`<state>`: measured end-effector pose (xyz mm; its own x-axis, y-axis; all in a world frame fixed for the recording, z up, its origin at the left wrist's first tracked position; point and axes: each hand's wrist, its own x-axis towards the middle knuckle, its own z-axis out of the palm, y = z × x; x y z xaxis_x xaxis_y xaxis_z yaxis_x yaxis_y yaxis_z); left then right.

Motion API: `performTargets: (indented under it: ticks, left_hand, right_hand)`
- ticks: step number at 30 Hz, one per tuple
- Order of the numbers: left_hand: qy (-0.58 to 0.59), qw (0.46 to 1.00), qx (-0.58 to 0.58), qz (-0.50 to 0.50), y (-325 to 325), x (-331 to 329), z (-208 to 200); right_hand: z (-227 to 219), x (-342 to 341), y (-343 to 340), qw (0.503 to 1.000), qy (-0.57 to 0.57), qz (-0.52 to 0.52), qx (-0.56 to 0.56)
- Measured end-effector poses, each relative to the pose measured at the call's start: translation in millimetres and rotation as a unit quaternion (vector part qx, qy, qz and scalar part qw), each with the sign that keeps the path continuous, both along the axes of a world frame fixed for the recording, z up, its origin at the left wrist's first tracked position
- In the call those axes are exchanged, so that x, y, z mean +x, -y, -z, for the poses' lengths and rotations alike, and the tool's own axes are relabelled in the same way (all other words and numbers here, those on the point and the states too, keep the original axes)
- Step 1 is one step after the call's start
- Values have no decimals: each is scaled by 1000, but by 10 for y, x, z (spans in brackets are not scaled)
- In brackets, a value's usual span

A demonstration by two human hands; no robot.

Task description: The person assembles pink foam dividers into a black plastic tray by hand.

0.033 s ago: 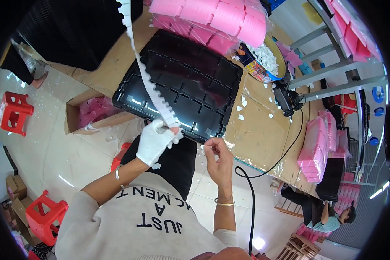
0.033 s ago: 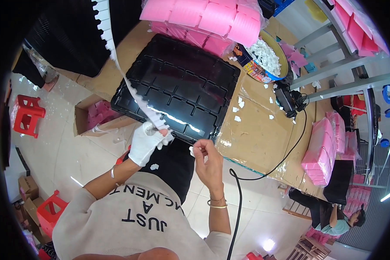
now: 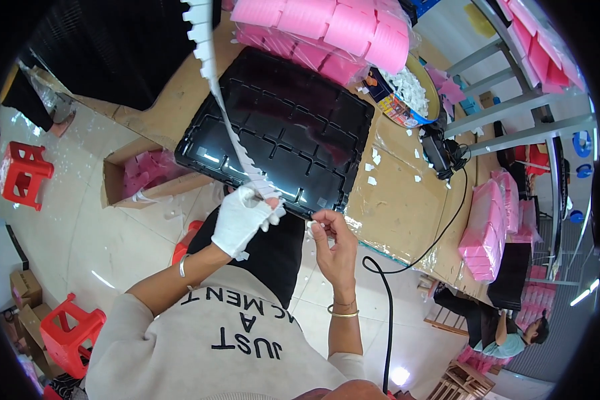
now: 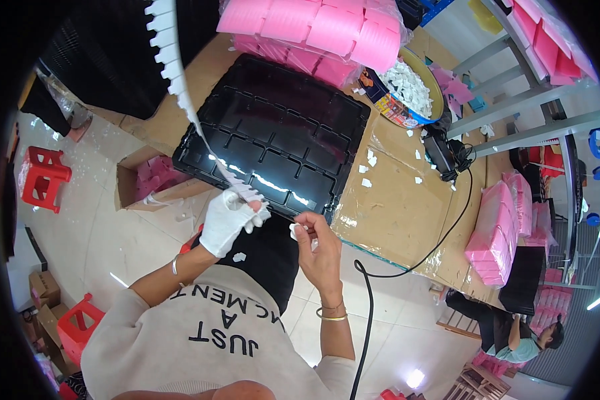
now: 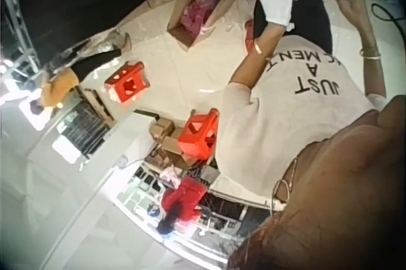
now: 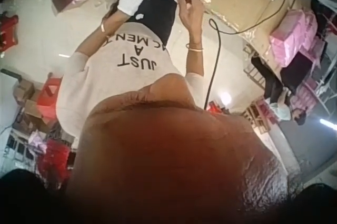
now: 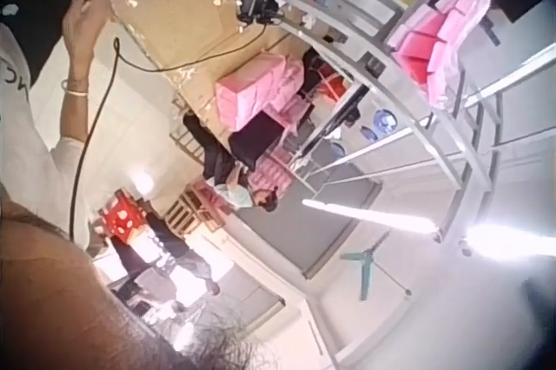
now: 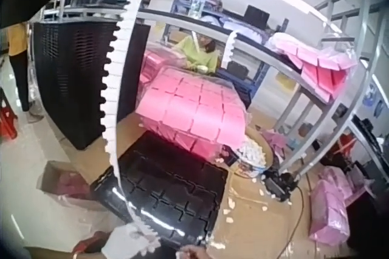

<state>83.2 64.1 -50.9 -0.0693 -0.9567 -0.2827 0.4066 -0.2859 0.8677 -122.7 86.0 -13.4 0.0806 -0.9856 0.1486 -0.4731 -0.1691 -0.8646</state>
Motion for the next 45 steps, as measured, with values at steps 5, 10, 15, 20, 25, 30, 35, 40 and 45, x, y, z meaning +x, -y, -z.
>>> performTargets:
  ticks: [5, 10, 15, 20, 25, 30, 35, 40, 45]
  left_hand:
    - [-6, 999, -22, 39, -88, -40, -197]
    - [18, 999, -34, 24, -141, -32, -306]
    - [62, 998, -17, 25, -5, 40, -407]
    - [181, 978, -59, -86, 304, 447, -153]
    - [404, 889, -64, -204, 375, 1491, 299]
    - [523, 806, -64, -269, 428, 2720, 635]
    - [535, 779, -55, -322, 562, 3304, 953]
    - [546, 763, 37, -344, 665, 3161, 1073]
    - [536, 741, 9, -404, 659, 2570, 938]
  right_hand:
    - [-32, 229, 67, 998, 43, 2, -35]
    - [-148, 276, 151, 997, 7, -54, -57]
    - [-232, 366, 258, 991, -3, -87, -102]
    - [-384, 303, 848, 982, -31, -65, -177]
    - [-242, -449, 1884, 984, -116, 17, -136]
    - [-82, -725, 2532, 959, -251, -23, -132]
    - [41, -807, 2935, 928, -329, -62, -160]
    - [120, -823, 3081, 916, -361, -63, -165]
    - [201, -834, 3090, 911, -367, -64, -175]
